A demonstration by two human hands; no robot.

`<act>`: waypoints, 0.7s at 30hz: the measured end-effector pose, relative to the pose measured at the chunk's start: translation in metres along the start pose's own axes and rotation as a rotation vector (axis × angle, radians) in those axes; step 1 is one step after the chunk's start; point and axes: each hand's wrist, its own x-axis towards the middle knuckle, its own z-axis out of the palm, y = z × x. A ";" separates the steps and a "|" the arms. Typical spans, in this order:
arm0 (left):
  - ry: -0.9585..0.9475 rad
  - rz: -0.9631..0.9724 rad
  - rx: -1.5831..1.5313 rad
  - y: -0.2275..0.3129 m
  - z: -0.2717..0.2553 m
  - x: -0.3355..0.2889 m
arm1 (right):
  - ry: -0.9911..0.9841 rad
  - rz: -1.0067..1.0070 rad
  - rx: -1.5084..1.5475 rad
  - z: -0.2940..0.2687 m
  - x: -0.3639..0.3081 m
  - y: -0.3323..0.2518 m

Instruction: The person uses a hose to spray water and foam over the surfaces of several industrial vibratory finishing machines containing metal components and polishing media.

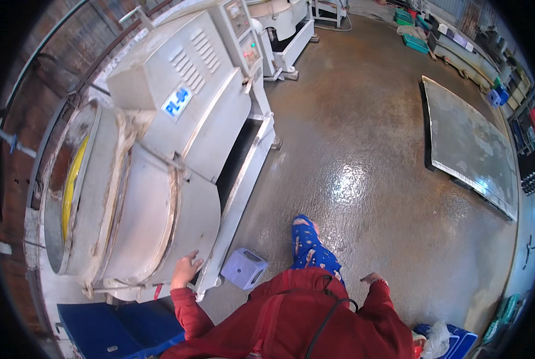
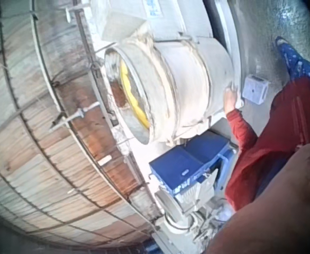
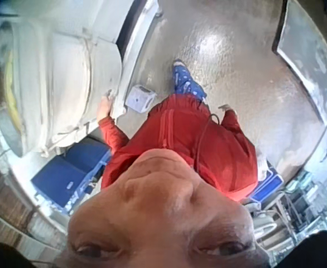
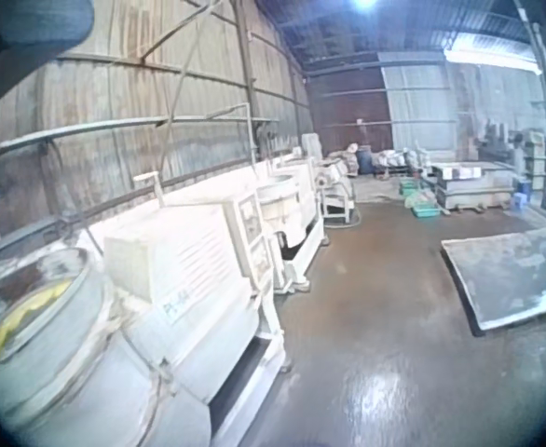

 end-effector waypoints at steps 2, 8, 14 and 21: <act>-0.001 0.074 0.075 0.048 -0.010 0.045 | 0.148 -0.147 0.380 -0.028 0.021 0.019; -0.274 0.184 0.057 0.216 0.032 0.186 | 0.433 -0.169 0.576 -0.164 0.106 0.002; -0.466 0.272 0.059 0.347 0.085 0.312 | 0.461 -0.239 0.346 -0.339 0.127 -0.078; -0.275 0.122 -0.020 0.424 0.055 0.438 | 0.435 -0.375 0.276 -0.526 0.192 -0.162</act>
